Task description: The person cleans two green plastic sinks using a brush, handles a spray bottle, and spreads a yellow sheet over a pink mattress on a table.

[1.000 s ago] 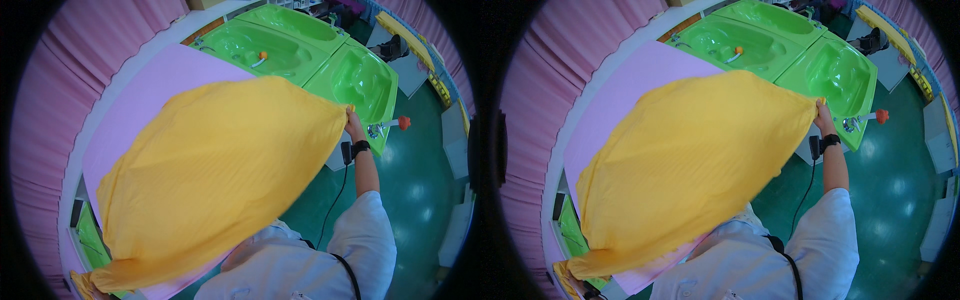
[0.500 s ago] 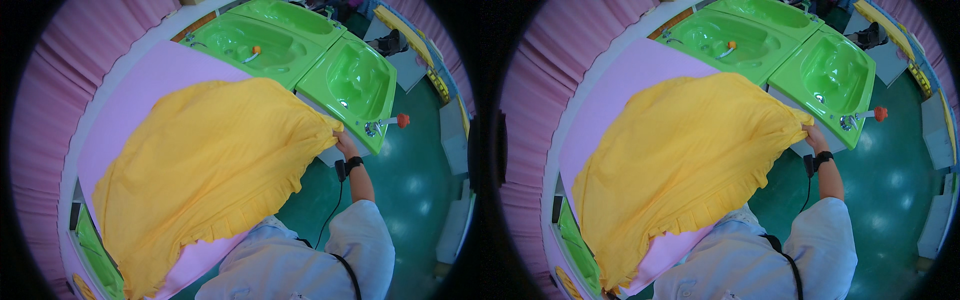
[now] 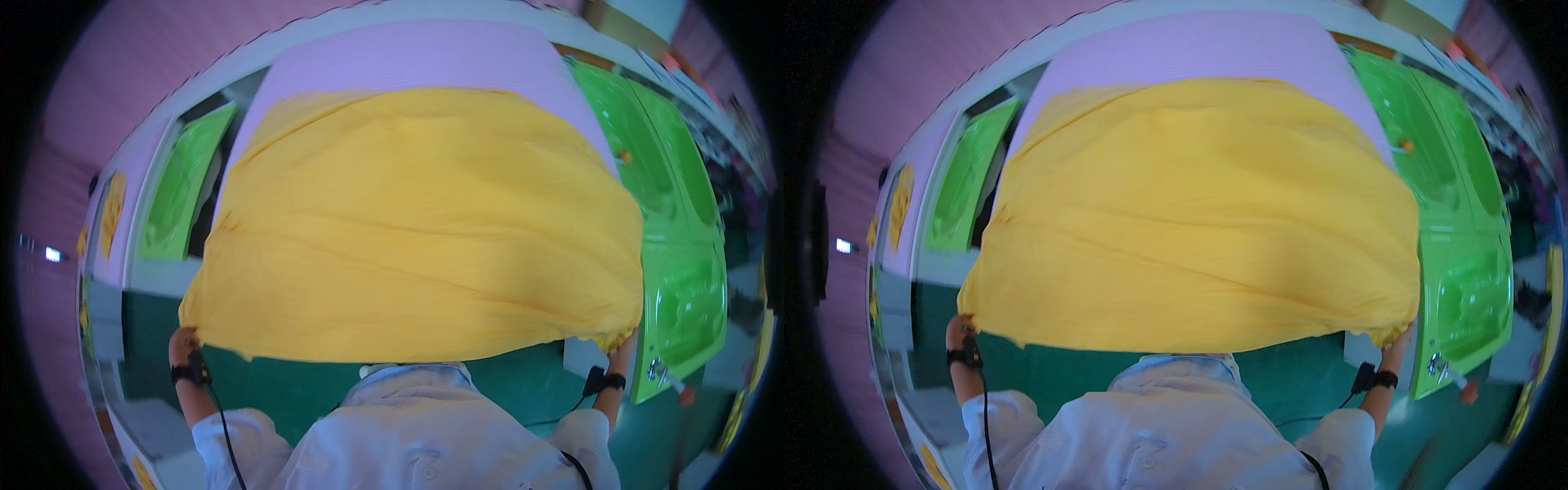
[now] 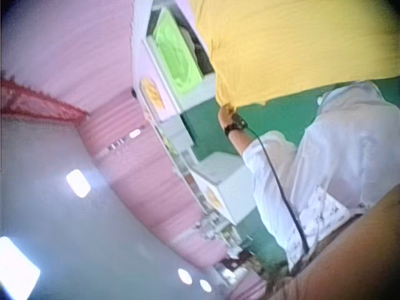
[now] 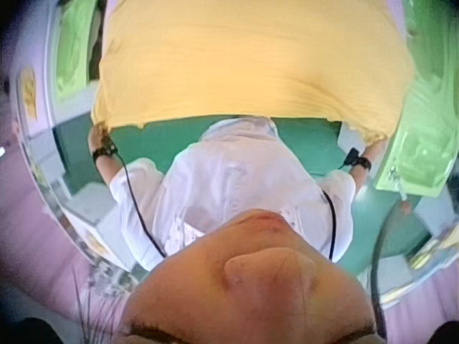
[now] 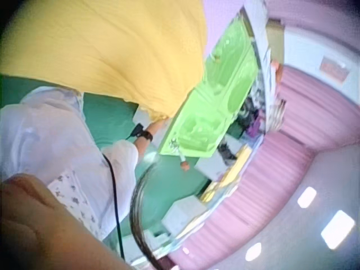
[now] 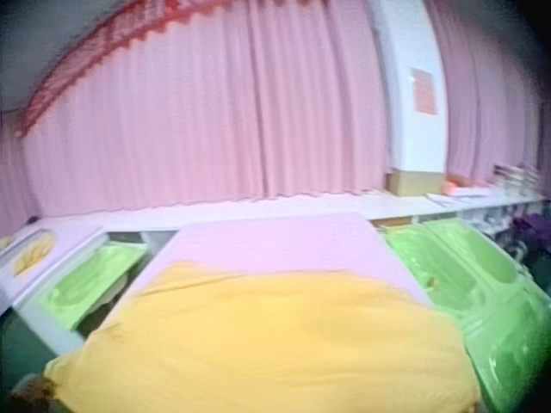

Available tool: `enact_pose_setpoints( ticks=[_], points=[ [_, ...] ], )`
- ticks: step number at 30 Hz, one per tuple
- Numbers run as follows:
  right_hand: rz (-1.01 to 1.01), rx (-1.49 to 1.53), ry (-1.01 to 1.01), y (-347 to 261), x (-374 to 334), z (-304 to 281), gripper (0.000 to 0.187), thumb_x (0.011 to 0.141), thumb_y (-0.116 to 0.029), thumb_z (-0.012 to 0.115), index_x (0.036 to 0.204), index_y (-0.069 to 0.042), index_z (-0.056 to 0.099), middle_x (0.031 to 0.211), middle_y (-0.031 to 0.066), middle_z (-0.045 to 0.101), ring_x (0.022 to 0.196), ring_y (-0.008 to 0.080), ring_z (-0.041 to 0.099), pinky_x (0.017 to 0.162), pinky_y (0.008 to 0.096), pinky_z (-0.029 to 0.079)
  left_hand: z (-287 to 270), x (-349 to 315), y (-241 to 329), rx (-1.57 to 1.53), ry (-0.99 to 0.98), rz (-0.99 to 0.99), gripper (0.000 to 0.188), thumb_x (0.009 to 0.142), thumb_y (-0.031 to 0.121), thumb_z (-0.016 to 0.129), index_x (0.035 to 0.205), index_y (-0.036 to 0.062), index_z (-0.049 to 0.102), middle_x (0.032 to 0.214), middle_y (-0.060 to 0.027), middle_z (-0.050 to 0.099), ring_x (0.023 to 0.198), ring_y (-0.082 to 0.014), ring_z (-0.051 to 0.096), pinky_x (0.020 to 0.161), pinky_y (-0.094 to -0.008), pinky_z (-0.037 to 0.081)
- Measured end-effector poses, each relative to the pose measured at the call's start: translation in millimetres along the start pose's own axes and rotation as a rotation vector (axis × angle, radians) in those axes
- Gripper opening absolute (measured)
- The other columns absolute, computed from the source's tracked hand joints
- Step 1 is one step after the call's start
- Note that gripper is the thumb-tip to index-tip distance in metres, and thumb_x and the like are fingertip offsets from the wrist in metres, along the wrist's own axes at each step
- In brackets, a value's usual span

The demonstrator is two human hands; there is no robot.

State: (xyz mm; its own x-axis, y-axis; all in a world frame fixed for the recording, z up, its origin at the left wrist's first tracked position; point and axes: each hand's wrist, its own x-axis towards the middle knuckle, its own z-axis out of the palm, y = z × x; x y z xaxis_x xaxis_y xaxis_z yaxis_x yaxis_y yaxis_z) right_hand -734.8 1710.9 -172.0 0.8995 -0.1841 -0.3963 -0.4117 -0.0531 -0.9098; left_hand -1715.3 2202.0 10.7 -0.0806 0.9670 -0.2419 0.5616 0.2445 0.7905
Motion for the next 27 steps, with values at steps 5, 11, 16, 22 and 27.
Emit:
enact_pose_setpoints(
  ticks=[5,11,16,22,27],
  points=[
    [-0.632,-0.559,-0.028,38,-89,56,0.077,0.081,-0.033,0.061,0.133,0.004,0.018,0.122,0.0227,0.042,0.11,0.0329,0.045,0.084,0.0448,0.045,6,-3,-11,-0.688,0.138,-0.506,0.042,0.082,0.021,0.06,0.12,0.012,0.046,0.093,-0.0046,0.055,0.082,-0.0226,0.056,0.075,-0.0373,0.046],
    [-0.07,-0.306,-0.42,54,-394,162,0.08,0.083,-0.028,0.059,0.138,-0.026,0.0,0.134,0.0131,0.027,0.115,0.0294,0.036,0.078,0.054,0.043,-27,12,-65,-0.411,0.046,-0.174,0.034,0.083,0.017,0.055,0.116,0.0123,0.051,0.099,-0.0038,0.057,0.085,-0.0178,0.056,0.075,-0.035,0.045],
    [-0.006,-0.254,-0.687,102,-522,199,0.087,0.082,-0.02,0.061,0.137,-0.03,-0.006,0.13,0.0107,0.03,0.113,0.0268,0.038,0.078,0.0495,0.044,18,72,-70,-0.359,-0.055,-0.04,0.028,0.082,0.017,0.057,0.11,0.011,0.058,0.093,-0.0021,0.06,0.081,-0.013,0.057,0.069,-0.0283,0.045],
    [-0.301,-0.106,-0.515,153,-560,235,0.089,0.079,0.003,0.059,0.137,-0.012,-0.006,0.128,0.0158,0.032,0.112,0.0261,0.04,0.093,0.0374,0.038,64,134,-31,-0.204,-0.164,0.575,0.02,0.075,0.002,0.06,0.094,0.003,0.065,0.08,-0.0064,0.064,0.072,-0.0156,0.061,0.064,-0.0263,0.048],
    [-0.445,-0.273,-0.3,169,-578,256,0.081,0.078,0.01,0.054,0.136,-0.007,0.002,0.127,0.0184,0.034,0.113,0.0291,0.04,0.097,0.0384,0.036,91,154,-5,0.087,-0.231,0.439,0.025,0.066,0.009,0.069,0.089,0.001,0.066,0.083,-0.0135,0.066,0.076,-0.021,0.065,0.069,-0.03,0.05]
  ],
)
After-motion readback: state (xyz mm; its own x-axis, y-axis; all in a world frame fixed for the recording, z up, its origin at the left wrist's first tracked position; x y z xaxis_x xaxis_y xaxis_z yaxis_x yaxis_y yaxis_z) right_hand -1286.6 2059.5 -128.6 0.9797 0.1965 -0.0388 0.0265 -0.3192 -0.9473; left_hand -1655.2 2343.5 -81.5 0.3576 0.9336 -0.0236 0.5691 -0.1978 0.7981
